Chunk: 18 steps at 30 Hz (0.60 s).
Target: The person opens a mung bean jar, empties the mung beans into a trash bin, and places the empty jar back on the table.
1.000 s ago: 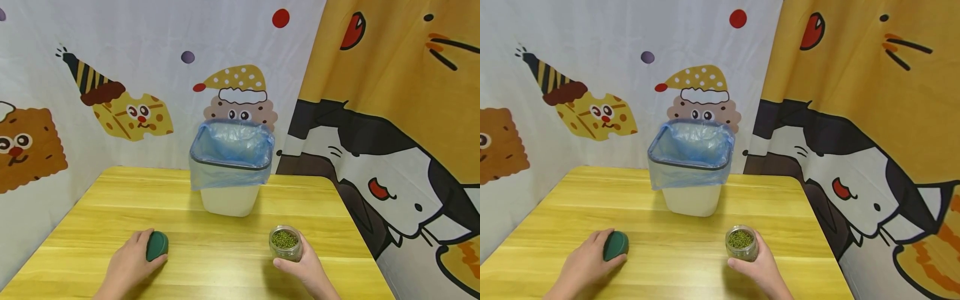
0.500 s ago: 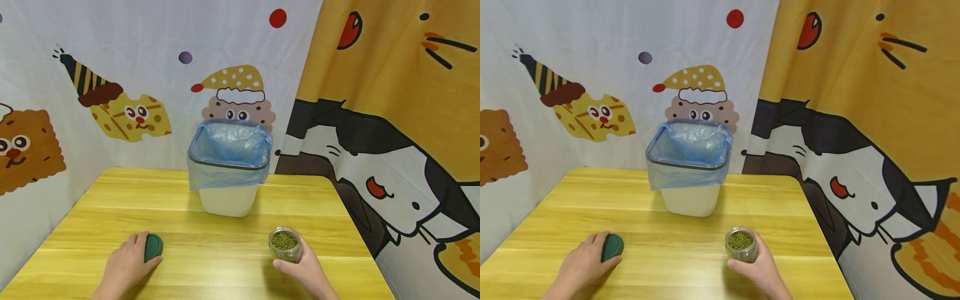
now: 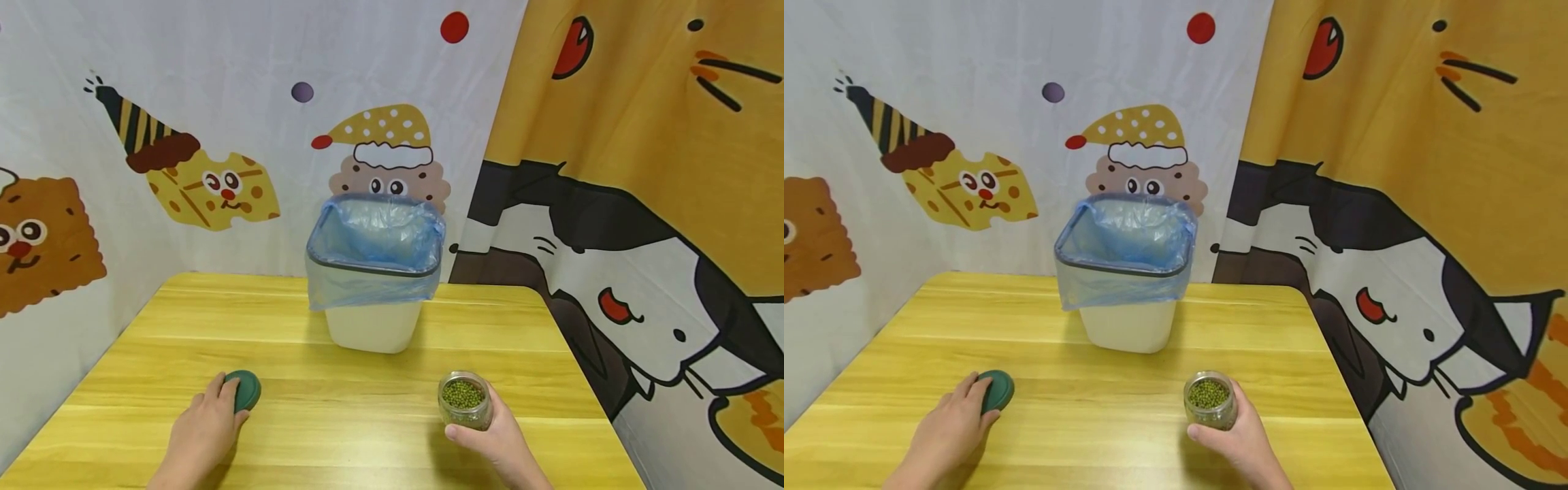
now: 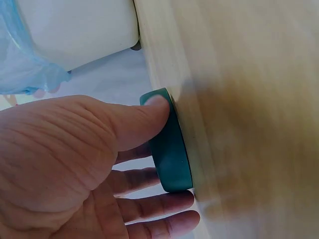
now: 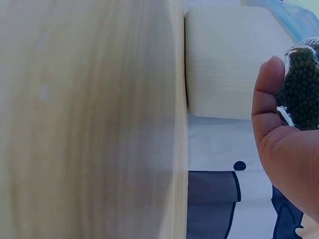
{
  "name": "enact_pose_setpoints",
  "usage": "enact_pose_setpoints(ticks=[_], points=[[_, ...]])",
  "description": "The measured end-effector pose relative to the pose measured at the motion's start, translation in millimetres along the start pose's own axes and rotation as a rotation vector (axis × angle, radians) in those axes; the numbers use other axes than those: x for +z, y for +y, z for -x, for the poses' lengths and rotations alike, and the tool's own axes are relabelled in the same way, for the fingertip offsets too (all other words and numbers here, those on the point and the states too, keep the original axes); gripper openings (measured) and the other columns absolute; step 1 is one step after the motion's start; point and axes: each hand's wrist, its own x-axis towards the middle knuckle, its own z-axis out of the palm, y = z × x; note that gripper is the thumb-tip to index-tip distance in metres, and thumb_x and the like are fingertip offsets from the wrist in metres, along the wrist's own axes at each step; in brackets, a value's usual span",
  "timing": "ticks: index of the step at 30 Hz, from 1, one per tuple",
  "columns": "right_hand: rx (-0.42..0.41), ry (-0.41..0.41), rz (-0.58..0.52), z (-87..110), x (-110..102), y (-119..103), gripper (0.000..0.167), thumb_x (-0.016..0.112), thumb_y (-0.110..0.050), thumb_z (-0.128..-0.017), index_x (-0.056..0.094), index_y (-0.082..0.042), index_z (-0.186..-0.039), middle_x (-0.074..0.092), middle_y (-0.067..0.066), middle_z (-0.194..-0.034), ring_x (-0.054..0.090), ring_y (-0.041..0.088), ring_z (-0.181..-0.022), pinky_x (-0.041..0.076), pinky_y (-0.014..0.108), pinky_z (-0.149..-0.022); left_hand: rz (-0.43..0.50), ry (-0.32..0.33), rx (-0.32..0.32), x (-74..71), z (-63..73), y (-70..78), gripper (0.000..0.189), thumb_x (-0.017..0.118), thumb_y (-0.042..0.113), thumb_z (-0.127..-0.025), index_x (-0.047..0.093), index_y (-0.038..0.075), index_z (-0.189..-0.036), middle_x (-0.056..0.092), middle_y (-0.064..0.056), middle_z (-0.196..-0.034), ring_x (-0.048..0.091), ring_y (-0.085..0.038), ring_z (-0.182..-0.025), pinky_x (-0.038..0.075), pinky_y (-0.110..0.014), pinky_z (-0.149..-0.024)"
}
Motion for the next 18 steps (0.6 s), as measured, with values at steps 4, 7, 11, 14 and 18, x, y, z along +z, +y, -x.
enact_pose_setpoints(ticks=[4, 7, 11, 14, 18], points=[[-0.004, 0.004, 0.000, 0.0, 0, -2, 0.080, 0.090, -0.004, -0.080, 0.054, -0.015, -0.150, 0.067, 0.014, -0.135, 0.067, 0.016, -0.116, 0.057, 0.026, -0.095, 0.016, 0.006, -0.012, 1.6, 0.5, 0.3, 0.061, 0.077, 0.019, -0.098, 0.054, -0.010, -0.146, 0.045, -0.045, -0.151, 0.062, -0.062, -0.115, 0.060, -0.067, -0.079], [-0.002, 0.011, 0.008, -0.8, -1, -5, 0.080, 0.091, -0.005, -0.079, 0.054, -0.016, -0.150, 0.067, 0.013, -0.136, 0.066, 0.016, -0.117, 0.056, 0.026, -0.096, 0.024, 0.034, -0.009, 2.7, 3.5, 0.1, 0.063, 0.079, 0.023, -0.097, 0.054, -0.011, -0.144, 0.047, -0.045, -0.150, 0.062, -0.063, -0.114, 0.059, -0.069, -0.081], [0.008, 0.042, 0.038, -4.1, -5, -11, 0.082, 0.092, -0.009, -0.080, 0.053, -0.020, -0.150, 0.066, 0.012, -0.136, 0.066, 0.018, -0.118, 0.056, 0.027, -0.095, 0.053, 0.105, -0.004, 2.8, 10.0, 3.0, 0.071, 0.082, 0.033, -0.094, 0.056, -0.013, -0.142, 0.050, -0.045, -0.146, 0.062, -0.064, -0.114, 0.058, -0.071, -0.083], [0.010, 0.064, 0.048, -7.2, -10, -18, 0.083, 0.092, -0.011, -0.081, 0.051, -0.021, -0.152, 0.065, 0.011, -0.138, 0.066, 0.019, -0.119, 0.057, 0.029, -0.093, 0.085, 0.152, -0.007, 1.7, 14.8, 8.2, 0.073, 0.083, 0.037, -0.093, 0.057, -0.013, -0.141, 0.054, -0.043, -0.144, 0.062, -0.064, -0.115, 0.057, -0.073, -0.085], [-0.008, 0.062, 0.060, -10.7, -18, -29, 0.083, 0.091, -0.011, -0.083, 0.050, -0.020, -0.154, 0.064, 0.010, -0.140, 0.067, 0.018, -0.118, 0.059, 0.030, -0.092, 0.121, 0.145, -0.008, -0.6, 19.9, 15.5, 0.073, 0.081, 0.038, -0.095, 0.058, -0.014, -0.140, 0.055, -0.043, -0.144, 0.061, -0.064, -0.119, 0.055, -0.073, -0.091]])
